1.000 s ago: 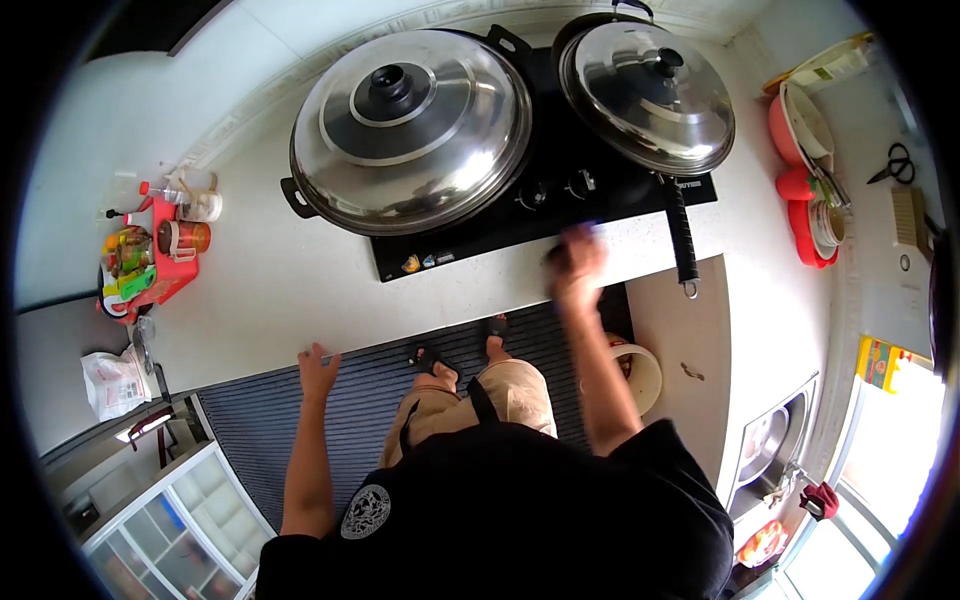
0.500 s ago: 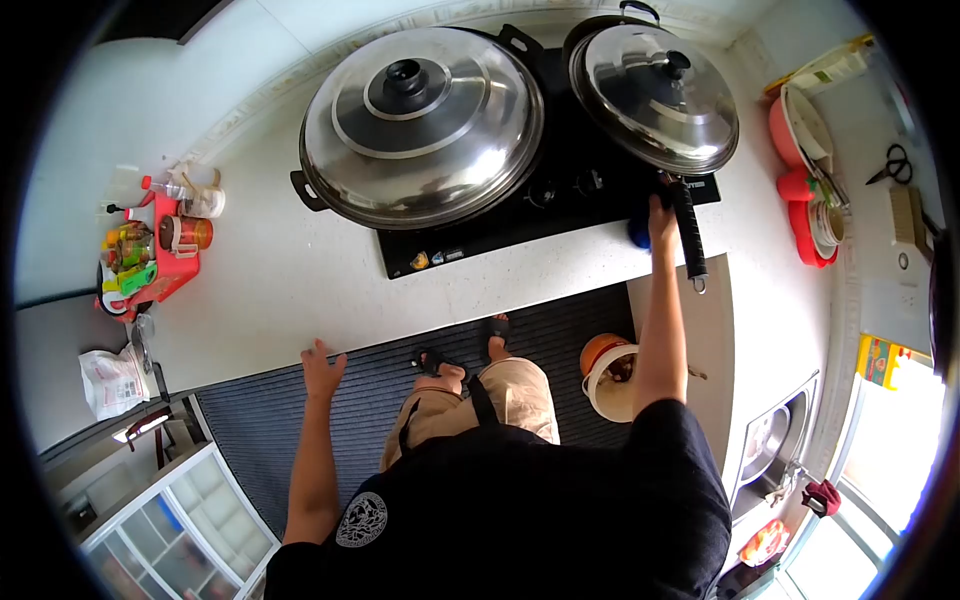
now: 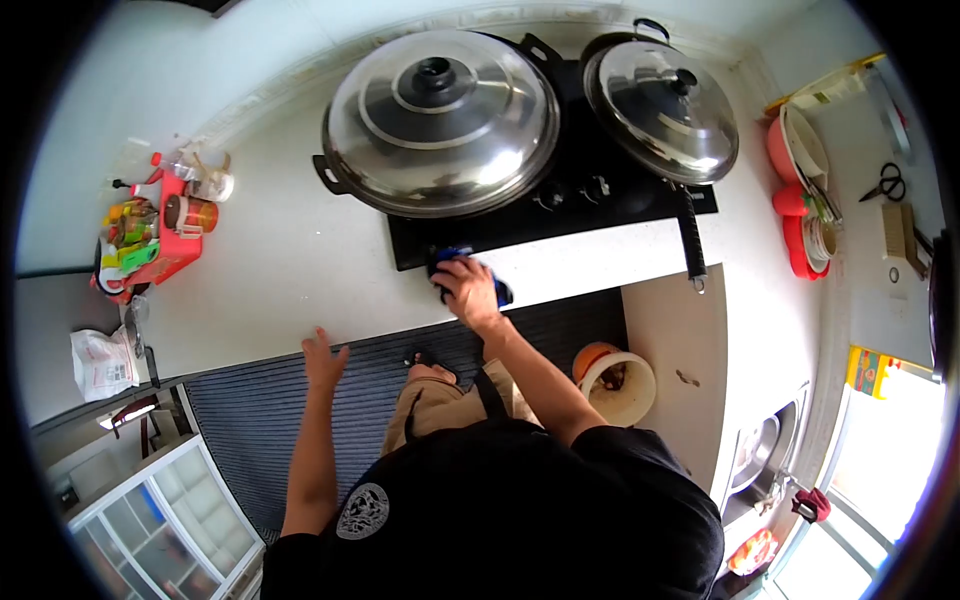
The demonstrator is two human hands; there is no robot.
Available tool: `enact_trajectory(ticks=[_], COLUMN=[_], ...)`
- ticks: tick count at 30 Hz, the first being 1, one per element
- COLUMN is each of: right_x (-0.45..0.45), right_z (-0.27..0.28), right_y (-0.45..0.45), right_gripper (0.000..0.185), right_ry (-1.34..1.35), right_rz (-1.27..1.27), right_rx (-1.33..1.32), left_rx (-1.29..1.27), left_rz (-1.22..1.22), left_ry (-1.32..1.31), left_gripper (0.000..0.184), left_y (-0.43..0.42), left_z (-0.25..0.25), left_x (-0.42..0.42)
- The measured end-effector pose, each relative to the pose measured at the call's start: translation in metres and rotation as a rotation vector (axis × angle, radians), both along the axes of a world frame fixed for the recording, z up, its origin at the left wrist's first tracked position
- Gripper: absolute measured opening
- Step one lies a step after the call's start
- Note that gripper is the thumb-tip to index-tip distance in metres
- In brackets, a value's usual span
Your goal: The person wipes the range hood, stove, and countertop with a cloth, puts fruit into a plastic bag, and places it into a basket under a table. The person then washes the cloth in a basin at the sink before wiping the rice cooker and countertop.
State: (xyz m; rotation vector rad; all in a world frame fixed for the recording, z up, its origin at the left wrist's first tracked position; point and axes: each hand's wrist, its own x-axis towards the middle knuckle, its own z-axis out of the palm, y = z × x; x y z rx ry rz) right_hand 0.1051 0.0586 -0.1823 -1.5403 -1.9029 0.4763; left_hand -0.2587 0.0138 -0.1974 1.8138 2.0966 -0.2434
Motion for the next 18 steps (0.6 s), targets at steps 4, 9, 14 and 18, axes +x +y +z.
enact_trajectory(ticks=[4,9,14,18], right_x=[0.016,0.168,0.115,-0.052], right_z=[0.008,0.001,-0.024,-0.022], right_y=[0.011,0.017,0.028,0.011], right_gripper=[0.044,0.048,0.053,0.06], right_ry=[0.286,0.071,-0.299,-0.298], right_rz=[-0.112,-0.634,-0.92,-0.6], right_rx=[0.114,0.252,0.001,0.009], left_rx=[0.02,0.121,0.139,0.25], left_rz=[0.004,-0.065,-0.057,-0.208], left_ry=[-0.061,-0.051,-0.09,-0.152], left_gripper=[0.081,0.081,0.074,0.066], left_y=[0.003,0.002,0.0,0.003], left_z=[0.005,0.005,0.029,0.024], left_x=[-0.004,0.002,0.012,-0.015])
